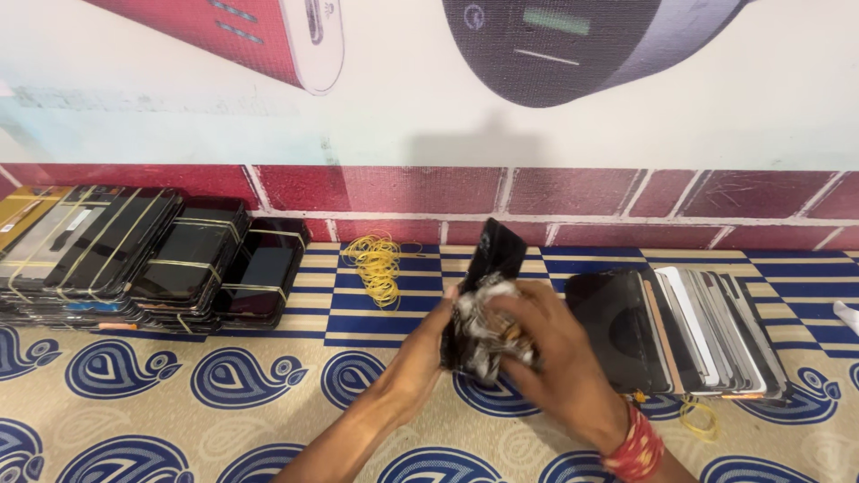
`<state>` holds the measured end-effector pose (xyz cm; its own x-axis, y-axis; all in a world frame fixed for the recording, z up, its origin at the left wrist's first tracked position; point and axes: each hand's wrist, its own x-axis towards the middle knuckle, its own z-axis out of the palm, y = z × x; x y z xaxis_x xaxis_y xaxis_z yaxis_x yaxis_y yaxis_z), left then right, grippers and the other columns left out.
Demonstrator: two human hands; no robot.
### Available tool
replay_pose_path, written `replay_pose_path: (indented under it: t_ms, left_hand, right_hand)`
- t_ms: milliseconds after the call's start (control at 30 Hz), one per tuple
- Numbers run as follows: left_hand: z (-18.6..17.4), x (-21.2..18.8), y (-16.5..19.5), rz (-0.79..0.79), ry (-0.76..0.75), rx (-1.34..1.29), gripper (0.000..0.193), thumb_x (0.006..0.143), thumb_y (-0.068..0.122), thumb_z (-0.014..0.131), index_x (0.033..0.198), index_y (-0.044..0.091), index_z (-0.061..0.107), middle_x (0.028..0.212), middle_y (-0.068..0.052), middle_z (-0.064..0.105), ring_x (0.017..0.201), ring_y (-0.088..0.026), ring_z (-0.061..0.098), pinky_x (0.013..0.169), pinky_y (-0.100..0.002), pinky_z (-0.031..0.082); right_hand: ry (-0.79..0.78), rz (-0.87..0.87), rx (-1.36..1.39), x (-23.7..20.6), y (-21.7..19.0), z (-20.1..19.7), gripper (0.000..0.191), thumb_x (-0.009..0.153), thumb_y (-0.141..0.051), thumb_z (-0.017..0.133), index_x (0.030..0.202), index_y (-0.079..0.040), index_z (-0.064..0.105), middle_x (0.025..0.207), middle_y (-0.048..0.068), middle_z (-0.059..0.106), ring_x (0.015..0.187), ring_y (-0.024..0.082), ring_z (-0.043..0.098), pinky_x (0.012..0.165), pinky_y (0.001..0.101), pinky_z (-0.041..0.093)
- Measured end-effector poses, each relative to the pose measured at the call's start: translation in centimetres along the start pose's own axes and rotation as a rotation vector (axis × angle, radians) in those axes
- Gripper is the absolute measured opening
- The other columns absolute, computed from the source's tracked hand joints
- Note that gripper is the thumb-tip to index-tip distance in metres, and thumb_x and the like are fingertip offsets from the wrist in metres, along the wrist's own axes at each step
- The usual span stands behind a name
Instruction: The person wipes the surfaces of multiple smartphones using a patterned cloth. They handle the devices one by one, turning them over to clean both the front and back sides before placing them back on the table. The task involves repetitive wiping motions across the screen and casing of each phone.
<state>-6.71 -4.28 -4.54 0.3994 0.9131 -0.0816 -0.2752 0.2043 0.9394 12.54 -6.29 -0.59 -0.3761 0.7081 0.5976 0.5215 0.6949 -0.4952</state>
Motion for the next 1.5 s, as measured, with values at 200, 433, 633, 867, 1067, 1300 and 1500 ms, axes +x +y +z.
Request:
replay_pose_path:
  t_ms: [200, 433, 633, 867, 1067, 1300, 1500]
  left_hand:
    - [-0.6, -0.5, 0.4, -0.115, 0.116, -0.239, 0.066, 0.098, 0.063, 0.032, 0.129, 0.014, 0.062, 0.103, -0.004, 0.071, 0.096, -0.015, 0.069, 0.082, -0.035, 0.058]
    - [-0.2, -0.2, 0.2, -0.106, -0.004, -0.14, 0.069, 0.101, 0.063, 0.031, 0.131, 0.007, 0.06, 0.105, -0.009, 0.071, 0.094, -0.018, 0.069, 0.077, -0.036, 0.061]
    - [0.4, -0.4, -0.4, -0.193, -0.086, -0.091, 0.068, 0.1, 0.059, 0.034, 0.143, 0.01, 0.053, 0.115, -0.006, 0.068, 0.098, -0.016, 0.067, 0.077, -0.04, 0.062]
    - [0.4, -0.2, -1.2, -0.221, -0.068, -0.102, 0.07, 0.101, 0.061, 0.036, 0.144, 0.009, 0.053, 0.116, -0.007, 0.067, 0.097, -0.017, 0.067, 0.077, -0.041, 0.061]
    - [-0.7, 0.5, -1.0, -0.15, 0.001, -0.128, 0.072, 0.104, 0.062, 0.031, 0.142, 0.007, 0.056, 0.117, -0.007, 0.07, 0.102, -0.015, 0.069, 0.085, -0.033, 0.059]
    - [-0.8, -0.2, 0.2, -0.207, 0.024, -0.043, 0.071, 0.104, 0.065, 0.025, 0.123, 0.009, 0.063, 0.09, -0.006, 0.07, 0.089, -0.021, 0.069, 0.08, -0.041, 0.056]
    - [-0.4, -0.3, 1.1, -0.225, -0.031, -0.14, 0.058, 0.104, 0.052, 0.027, 0.135, 0.015, 0.06, 0.119, -0.002, 0.073, 0.101, -0.006, 0.072, 0.083, -0.022, 0.06]
  right_hand:
    - [-0.234, -0.16, 0.137, -0.8, -0.6, 0.8, 0.071, 0.061, -0.005, 0.082, 0.128, -0.011, 0.061, 0.135, 0.018, 0.053, 0.12, 0.036, 0.059, 0.097, 0.0432, 0.053]
    - [-0.061, -0.024, 0.057, -0.2, -0.1, 0.2, 0.066, 0.062, -0.002, 0.081, 0.125, -0.01, 0.062, 0.13, 0.017, 0.059, 0.112, 0.034, 0.068, 0.09, 0.0378, 0.057]
    - [0.249, 0.124, -0.037, 0.7, 0.2, -1.5, 0.056, 0.069, 0.005, 0.074, 0.122, -0.004, 0.06, 0.115, 0.014, 0.066, 0.1, 0.025, 0.071, 0.085, 0.0333, 0.057]
    - [0.299, 0.174, -0.009, 0.8, -0.2, -1.3, 0.053, 0.072, 0.007, 0.071, 0.123, -0.003, 0.059, 0.111, 0.013, 0.067, 0.097, 0.024, 0.071, 0.083, 0.0326, 0.055]
    - [-0.034, -0.011, 0.104, 0.2, -0.6, -0.1, 0.065, 0.063, 0.005, 0.078, 0.124, -0.01, 0.062, 0.125, 0.015, 0.065, 0.111, 0.03, 0.07, 0.091, 0.0349, 0.056]
    - [-0.184, -0.004, 0.162, -0.3, -0.7, 0.2, 0.069, 0.062, 0.002, 0.085, 0.126, -0.015, 0.065, 0.131, 0.014, 0.064, 0.112, 0.031, 0.072, 0.089, 0.0341, 0.06]
    - [0.059, -0.055, 0.04, 0.3, -0.2, -0.8, 0.067, 0.063, 0.004, 0.082, 0.125, -0.011, 0.062, 0.123, 0.013, 0.066, 0.107, 0.029, 0.072, 0.088, 0.0341, 0.058]
